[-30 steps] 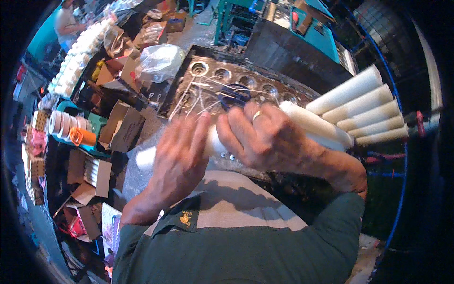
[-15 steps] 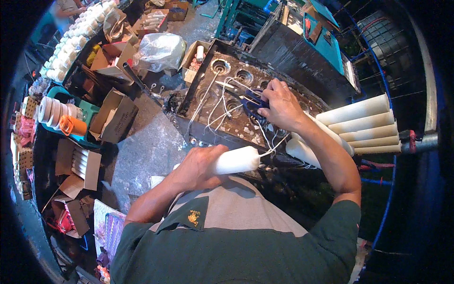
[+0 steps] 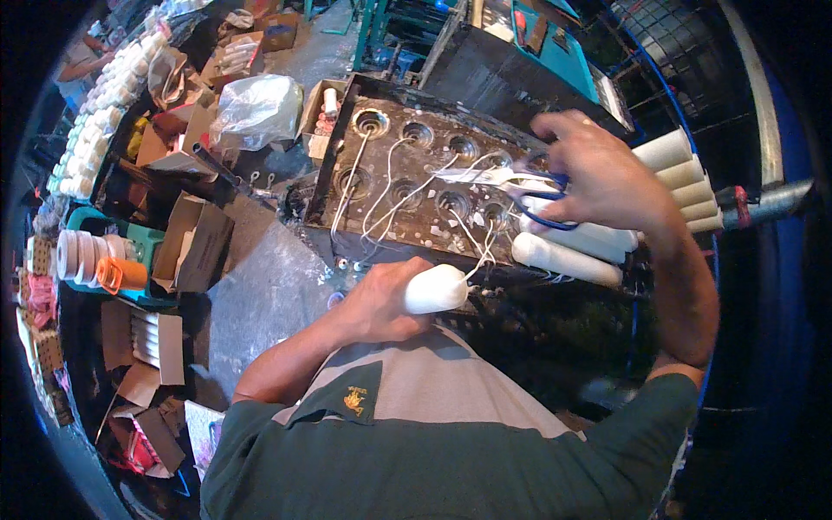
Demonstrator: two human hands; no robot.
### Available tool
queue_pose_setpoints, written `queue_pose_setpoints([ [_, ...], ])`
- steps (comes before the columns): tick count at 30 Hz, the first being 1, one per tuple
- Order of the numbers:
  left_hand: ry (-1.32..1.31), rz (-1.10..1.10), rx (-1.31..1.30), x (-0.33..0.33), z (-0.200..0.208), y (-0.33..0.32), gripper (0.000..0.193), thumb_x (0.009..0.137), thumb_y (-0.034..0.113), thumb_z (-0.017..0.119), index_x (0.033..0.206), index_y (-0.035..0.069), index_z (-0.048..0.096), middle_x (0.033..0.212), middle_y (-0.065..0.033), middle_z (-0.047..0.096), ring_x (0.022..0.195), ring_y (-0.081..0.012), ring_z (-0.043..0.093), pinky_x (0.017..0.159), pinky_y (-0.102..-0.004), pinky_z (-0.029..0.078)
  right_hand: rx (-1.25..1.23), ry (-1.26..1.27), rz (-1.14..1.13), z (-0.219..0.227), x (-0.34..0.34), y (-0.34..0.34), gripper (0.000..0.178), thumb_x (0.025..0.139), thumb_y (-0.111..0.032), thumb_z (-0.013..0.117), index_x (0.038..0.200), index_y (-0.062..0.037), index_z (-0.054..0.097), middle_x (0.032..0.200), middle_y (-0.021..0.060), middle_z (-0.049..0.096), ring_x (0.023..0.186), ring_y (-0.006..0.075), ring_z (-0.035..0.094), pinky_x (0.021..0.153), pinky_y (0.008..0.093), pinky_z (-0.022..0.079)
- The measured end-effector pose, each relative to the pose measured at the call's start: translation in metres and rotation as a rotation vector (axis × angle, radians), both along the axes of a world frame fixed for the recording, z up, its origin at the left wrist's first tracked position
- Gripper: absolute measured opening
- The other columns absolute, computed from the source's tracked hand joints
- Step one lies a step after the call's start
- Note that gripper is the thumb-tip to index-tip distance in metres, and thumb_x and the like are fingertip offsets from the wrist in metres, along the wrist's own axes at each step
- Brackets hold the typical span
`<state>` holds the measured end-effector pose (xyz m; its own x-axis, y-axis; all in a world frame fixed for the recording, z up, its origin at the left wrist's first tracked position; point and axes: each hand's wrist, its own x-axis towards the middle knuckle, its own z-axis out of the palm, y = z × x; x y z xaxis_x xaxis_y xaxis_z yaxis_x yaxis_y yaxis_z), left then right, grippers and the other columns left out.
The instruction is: The person assembles white cylindrical candles by inserting wicks into a metal mold, securing them with a string, and trimming the excess with scissors. The finished candles are then placed into a cardboard box.
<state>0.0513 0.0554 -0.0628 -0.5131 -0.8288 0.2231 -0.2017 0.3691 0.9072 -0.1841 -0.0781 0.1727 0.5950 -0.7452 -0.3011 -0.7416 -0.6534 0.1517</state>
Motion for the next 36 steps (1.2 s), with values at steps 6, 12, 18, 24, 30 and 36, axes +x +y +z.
queue_pose_setpoints([
  [6,0.148,0.051,-0.023,-0.012,0.007,-0.003,0.05,0.07,0.022,0.083,0.113,0.004,0.064,0.093,-0.0145,0.071,0.086,-0.0347,0.073,0.077,-0.0427,0.056,0.733,-0.377,-0.226,0.006,-0.141,0.029,0.06,0.059,-0.037,0.1,0.098,-0.0021,0.07,0.105,0.0132,0.069,0.1,0.0243,0.067,0.086,0.0383,0.052],
  [12,0.148,-0.036,0.035,-0.015,0.017,-0.015,0.04,0.067,0.016,0.081,0.102,0.003,0.067,0.096,-0.0185,0.072,0.09,-0.0351,0.075,0.08,-0.0417,0.058,1.273,-1.046,-0.695,-0.123,-0.13,0.143,0.115,0.037,-0.075,0.092,0.122,-0.0016,0.063,0.122,0.0051,0.06,0.108,0.0143,0.057,0.097,0.031,0.047],
  [18,0.341,-0.17,-0.226,-0.035,0.018,-0.036,0.045,0.066,0.027,0.077,0.102,0.001,0.07,0.144,-0.0286,0.054,0.125,-0.0404,0.064,0.101,-0.0451,0.052,1.393,-1.405,-0.648,-0.172,-0.076,0.166,0.121,0.034,-0.076,0.091,0.124,-0.001,0.06,0.123,0.0049,0.059,0.111,0.0139,0.054,0.098,0.0294,0.043],
  [24,0.386,-0.379,-0.101,-0.055,0.022,-0.049,0.075,0.073,0.057,0.071,0.116,-0.004,0.071,0.144,-0.0312,0.056,0.129,-0.0448,0.061,0.107,-0.0491,0.048,1.456,-1.587,-0.598,-0.196,-0.068,0.167,0.12,0.032,-0.072,0.094,0.123,-0.0011,0.059,0.112,0.0,0.06,0.101,0.0117,0.056,0.088,0.0251,0.044],
  [30,0.316,-0.248,-0.2,-0.058,0.018,-0.059,0.075,0.068,0.053,0.077,0.121,-0.001,0.07,0.122,-0.0223,0.066,0.11,-0.0382,0.068,0.096,-0.0459,0.053,1.519,-1.674,-0.716,-0.176,-0.066,0.168,0.09,0.047,-0.063,0.098,0.104,-0.0031,0.062,0.099,0.0008,0.058,0.08,0.0117,0.055,0.068,0.0267,0.045],
  [36,0.314,-0.179,-0.245,-0.059,0.018,-0.053,0.063,0.058,0.028,0.08,0.114,-0.001,0.069,0.117,-0.0199,0.066,0.105,-0.0376,0.069,0.092,-0.0434,0.054,0.661,-1.583,-0.281,-0.109,-0.066,0.081,0.034,0.085,-0.03,0.086,0.091,-0.0037,0.066,0.08,0.0034,0.059,0.066,0.0142,0.055,0.057,0.0276,0.044],
])
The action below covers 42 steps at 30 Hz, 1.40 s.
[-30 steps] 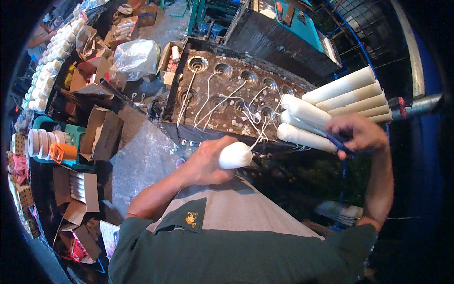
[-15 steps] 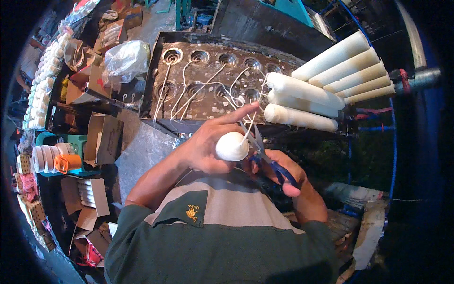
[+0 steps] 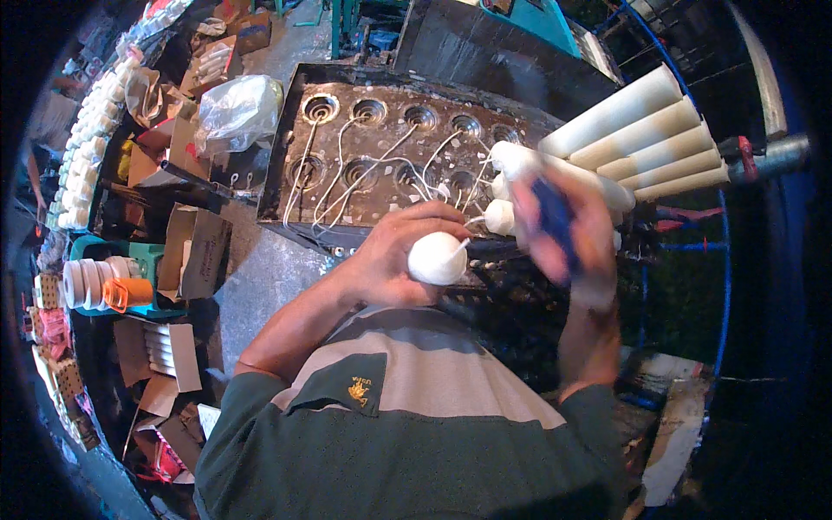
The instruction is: The person assembles white cylindrical candles by inserting wicks into a metal mold, securing them with a string, and trimming the excess with scissors. The finished candles are then placed into a cardboard box.
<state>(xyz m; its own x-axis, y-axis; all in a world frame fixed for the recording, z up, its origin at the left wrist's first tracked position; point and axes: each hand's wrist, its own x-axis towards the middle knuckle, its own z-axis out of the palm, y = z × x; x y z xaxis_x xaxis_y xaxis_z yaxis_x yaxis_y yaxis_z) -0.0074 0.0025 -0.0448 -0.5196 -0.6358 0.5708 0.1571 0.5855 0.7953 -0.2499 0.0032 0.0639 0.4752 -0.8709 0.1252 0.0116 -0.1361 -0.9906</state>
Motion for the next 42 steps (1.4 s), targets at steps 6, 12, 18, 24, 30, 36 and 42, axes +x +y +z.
queue_pose_setpoints([
  [6,0.068,0.064,0.141,-0.006,0.009,0.002,0.054,0.058,0.02,0.079,0.107,0.0,0.071,0.11,-0.0145,0.067,0.099,-0.0281,0.069,0.088,-0.037,0.053,-0.491,0.974,0.147,-0.013,0.061,-0.113,0.04,0.093,-0.037,0.074,0.11,-0.0009,0.073,0.1,0.0181,0.071,0.094,0.0329,0.068,0.084,0.0431,0.054],
  [12,0.305,0.08,0.393,0.002,-0.003,0.001,0.049,0.063,0.012,0.082,0.11,0.001,0.071,0.112,-0.01,0.067,0.093,-0.0161,0.066,0.084,-0.0314,0.052,-0.554,0.81,0.196,-0.006,0.028,-0.083,0.02,0.093,-0.02,0.074,0.107,-0.0051,0.075,0.115,0.0131,0.073,0.113,0.033,0.066,0.101,0.0461,0.05],
  [18,0.194,0.01,0.438,0.006,0.042,-0.016,0.061,0.063,0.025,0.093,0.115,0.0,0.071,0.122,-0.0124,0.063,0.097,-0.017,0.067,0.082,-0.0328,0.056,-0.591,0.676,0.157,-0.016,0.019,-0.058,0.017,0.085,-0.005,0.073,0.102,-0.0055,0.075,0.097,0.0139,0.075,0.094,0.0342,0.072,0.087,0.0434,0.057],
  [24,0.143,-0.014,0.427,0.04,0.175,-0.041,0.086,0.063,0.023,0.091,0.137,-0.003,0.054,0.116,-0.015,0.068,0.095,-0.0183,0.07,0.077,-0.0306,0.058,-0.719,0.253,-0.237,0.0,-0.011,-0.11,0.012,0.088,0.01,0.063,0.096,0.001,0.066,0.087,0.0034,0.069,0.087,0.0092,0.064,0.082,0.0279,0.054],
  [30,-0.777,-0.051,0.217,-0.017,0.209,-0.09,0.072,0.068,0.011,0.093,0.132,0.001,0.061,0.109,-0.0104,0.073,0.098,-0.0202,0.07,0.088,-0.0345,0.058,-0.756,0.235,-0.327,0.078,-0.021,-0.126,0.025,0.106,-0.023,0.064,0.088,-0.0059,0.063,0.074,-0.0034,0.054,0.065,0.0062,0.047,0.059,0.0257,0.04],
  [36,-1.0,-0.255,0.139,-0.06,0.094,-0.109,0.065,0.073,0.016,0.087,0.131,0.0,0.06,0.107,-0.0177,0.073,0.095,-0.0261,0.07,0.084,-0.0392,0.056,-0.785,0.268,-0.399,0.093,-0.019,-0.145,0.025,0.108,-0.013,0.055,0.084,-0.008,0.061,0.069,-0.0072,0.045,0.063,0.0018,0.039,0.057,0.023,0.034],
  [42,-0.894,-0.1,-0.17,-0.073,0.044,-0.102,0.05,0.073,0.03,0.085,0.105,-0.006,0.07,0.103,-0.0275,0.072,0.103,-0.0411,0.071,0.092,-0.0484,0.057,-0.506,0.179,-0.237,0.092,-0.01,-0.118,0.014,0.105,-0.011,0.058,0.093,-0.0062,0.063,0.072,-0.0032,0.051,0.065,0.0054,0.047,0.058,0.0244,0.04],
])
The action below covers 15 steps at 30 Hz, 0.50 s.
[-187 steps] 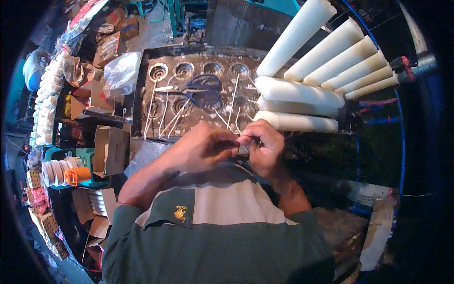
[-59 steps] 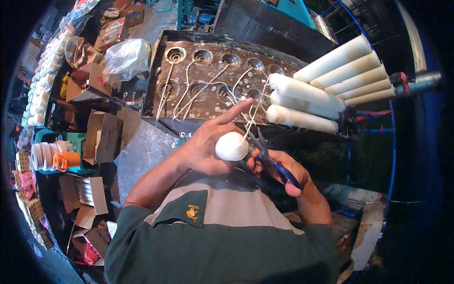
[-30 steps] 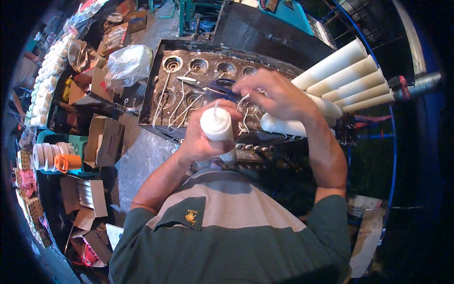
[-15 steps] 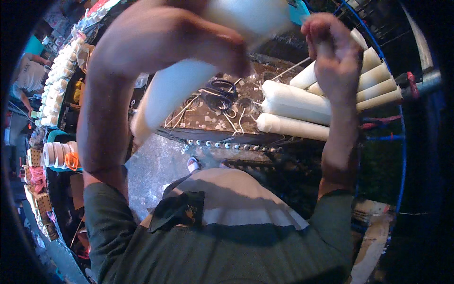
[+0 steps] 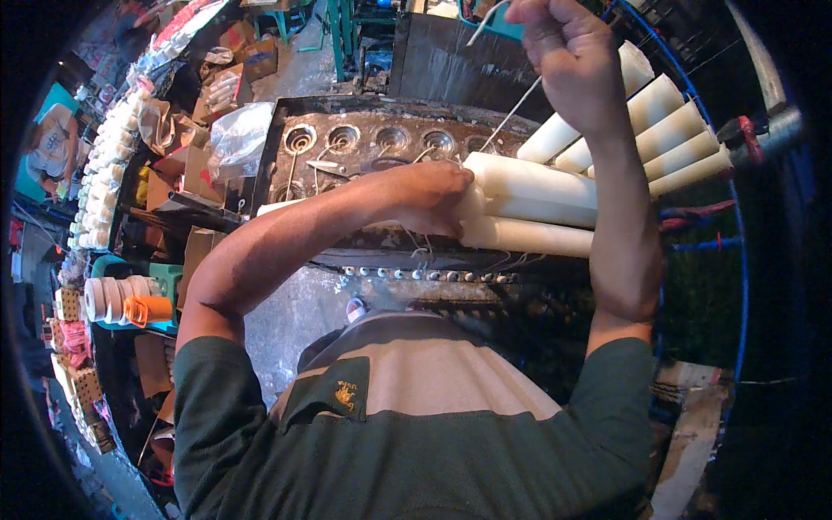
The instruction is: The person assembles white cylindrical candles by inserting wicks into a metal mold, securing them with a string, and trimming the excess with scissors. The finished candles are then placed into a cardboard box.
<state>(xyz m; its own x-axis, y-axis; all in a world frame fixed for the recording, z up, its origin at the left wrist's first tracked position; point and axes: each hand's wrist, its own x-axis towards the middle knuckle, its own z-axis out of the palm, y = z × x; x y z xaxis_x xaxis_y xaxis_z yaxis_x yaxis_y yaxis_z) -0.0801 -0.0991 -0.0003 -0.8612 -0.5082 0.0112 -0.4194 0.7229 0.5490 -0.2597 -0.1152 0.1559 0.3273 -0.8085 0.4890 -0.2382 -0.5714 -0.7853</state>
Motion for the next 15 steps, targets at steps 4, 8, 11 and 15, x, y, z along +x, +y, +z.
queue_pose_setpoints([
  [4,0.062,0.058,-0.093,0.007,0.016,-0.003,0.063,0.078,0.039,0.085,0.115,-0.008,0.066,0.117,-0.0277,0.068,0.114,-0.0426,0.066,0.098,-0.0473,0.053,0.004,-0.037,0.039,-0.018,-0.015,-0.003,0.018,0.108,-0.018,0.059,0.102,-0.0045,0.068,0.083,-0.0008,0.065,0.071,0.0044,0.055,0.061,0.0191,0.045],
  [8,0.663,0.177,-0.024,-0.009,0.05,-0.005,0.063,0.089,0.042,0.08,0.127,-0.004,0.062,0.12,-0.0194,0.069,0.112,-0.0338,0.066,0.096,-0.0443,0.053,-0.124,-0.233,0.13,-0.026,-0.01,-0.005,0.02,0.107,-0.022,0.061,0.107,-0.0044,0.071,0.087,-0.0011,0.065,0.079,0.0058,0.056,0.07,0.0223,0.049],
  [11,1.087,0.083,0.642,-0.026,0.069,-0.011,0.033,0.103,0.03,0.067,0.114,-0.001,0.067,0.097,-0.0027,0.065,0.088,-0.0109,0.058,0.079,-0.0298,0.05,-0.091,-0.47,0.257,-0.01,-0.03,-0.009,0.016,0.104,-0.02,0.063,0.103,-0.0051,0.071,0.096,0.0031,0.065,0.085,0.0106,0.054,0.079,0.0264,0.045],
  [15,1.023,0.089,0.547,-0.032,0.081,-0.017,0.03,0.107,0.027,0.062,0.089,0.004,0.068,0.077,0.0046,0.056,0.07,-0.0039,0.043,0.063,-0.0247,0.036,0.074,-0.748,0.306,-0.012,-0.036,0.006,0.012,0.103,-0.019,0.064,0.101,-0.0079,0.068,0.096,0.0083,0.063,0.071,0.0136,0.049,0.062,0.0279,0.043],
])
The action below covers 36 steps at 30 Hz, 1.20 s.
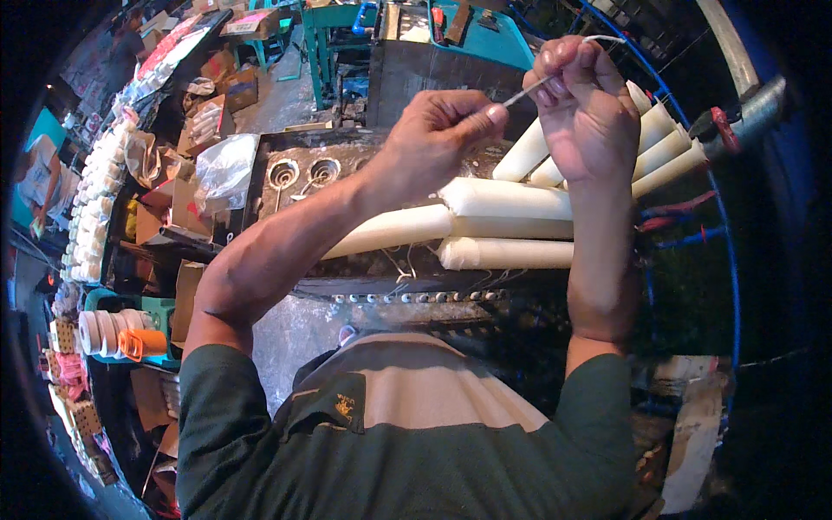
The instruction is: The person assembles white cylindrical candles by inserting wicks into a metal mold, securing them with a string, and trimming the excess with scissors. The finished candles are then placed into a cardboard box.
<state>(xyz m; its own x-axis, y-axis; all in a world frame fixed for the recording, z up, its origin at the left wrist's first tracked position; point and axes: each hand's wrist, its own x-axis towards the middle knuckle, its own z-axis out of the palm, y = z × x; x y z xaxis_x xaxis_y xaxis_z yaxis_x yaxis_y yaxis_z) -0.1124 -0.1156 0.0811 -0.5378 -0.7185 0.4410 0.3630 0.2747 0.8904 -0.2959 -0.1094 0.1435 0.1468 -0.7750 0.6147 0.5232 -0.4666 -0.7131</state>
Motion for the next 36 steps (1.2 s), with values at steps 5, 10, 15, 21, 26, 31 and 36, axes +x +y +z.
queue_pose_setpoints([
  [5,-0.057,0.019,-0.011,-0.014,0.008,-0.025,0.028,0.105,0.027,0.065,0.087,0.006,0.07,0.074,0.0051,0.057,0.068,-0.0044,0.045,0.061,-0.0244,0.036,-0.005,0.128,-0.031,0.009,-0.026,0.006,0.025,0.109,-0.026,0.054,0.108,-0.0042,0.067,0.095,0.008,0.061,0.071,0.01,0.044,0.069,0.0263,0.04],
  [10,-0.005,-0.125,0.06,-0.019,0.024,-0.028,0.021,0.106,0.023,0.063,0.103,0.003,0.07,0.076,0.0052,0.056,0.066,-0.0037,0.044,0.06,-0.0228,0.035,-0.146,0.229,-0.148,0.012,-0.052,0.016,0.021,0.108,-0.019,0.057,0.112,-0.0007,0.066,0.097,0.0102,0.065,0.074,0.0107,0.049,0.069,0.0269,0.043],
  [15,-0.126,-0.325,0.111,0.008,0.041,-0.037,0.018,0.106,0.016,0.061,0.113,0.001,0.068,0.076,0.004,0.055,0.059,-0.0042,0.038,0.055,-0.0217,0.031,-0.231,0.441,-0.718,-0.004,-0.05,0.036,0.005,0.101,-0.006,0.067,0.105,-0.0049,0.068,0.096,0.0055,0.073,0.084,0.0119,0.069,0.074,0.027,0.055],
  [21,0.002,-0.758,0.459,0.009,0.013,-0.034,0.033,0.105,0.007,0.055,0.136,0.002,0.063,0.072,-0.0013,0.056,0.061,-0.01,0.044,0.057,-0.0254,0.035,-0.412,0.911,-1.005,-0.081,-0.037,0.017,0.011,0.092,-0.003,0.07,0.103,-0.004,0.068,0.092,0.0109,0.071,0.084,0.0244,0.073,0.073,0.0323,0.06],
  [26,-0.486,-0.586,0.256,0.024,0.022,-0.029,0.059,0.103,0.005,0.055,0.159,0.003,0.038,0.077,-0.0078,0.064,0.069,-0.0147,0.061,0.061,-0.0274,0.047,-1.147,1.403,-1.021,-0.081,-0.009,0.068,0.02,0.07,-0.01,0.072,0.088,-0.0022,0.069,0.109,0.0136,0.065,0.083,0.0231,0.065,0.06,0.0367,0.056],
  [31,-0.549,-0.783,0.085,0.036,0.028,-0.031,0.067,0.104,0.013,0.058,0.162,0.001,0.027,0.082,-0.012,0.074,0.075,-0.0179,0.071,0.066,-0.0293,0.053,-1.07,1.495,-0.797,-0.054,-0.004,0.082,0.025,0.075,-0.007,0.077,0.098,0.002,0.075,0.113,0.0118,0.065,0.091,0.0261,0.065,0.066,0.0399,0.058],
  [36,-0.624,-0.813,0.016,0.033,0.022,-0.031,0.061,0.104,0.014,0.059,0.158,0.0,0.033,0.086,-0.013,0.077,0.075,-0.0183,0.072,0.067,-0.0309,0.053,-1.062,1.415,-0.81,-0.051,0.006,0.084,0.02,0.072,-0.008,0.074,0.09,0.0007,0.071,0.106,0.0108,0.065,0.084,0.0258,0.066,0.063,0.0371,0.057],
])
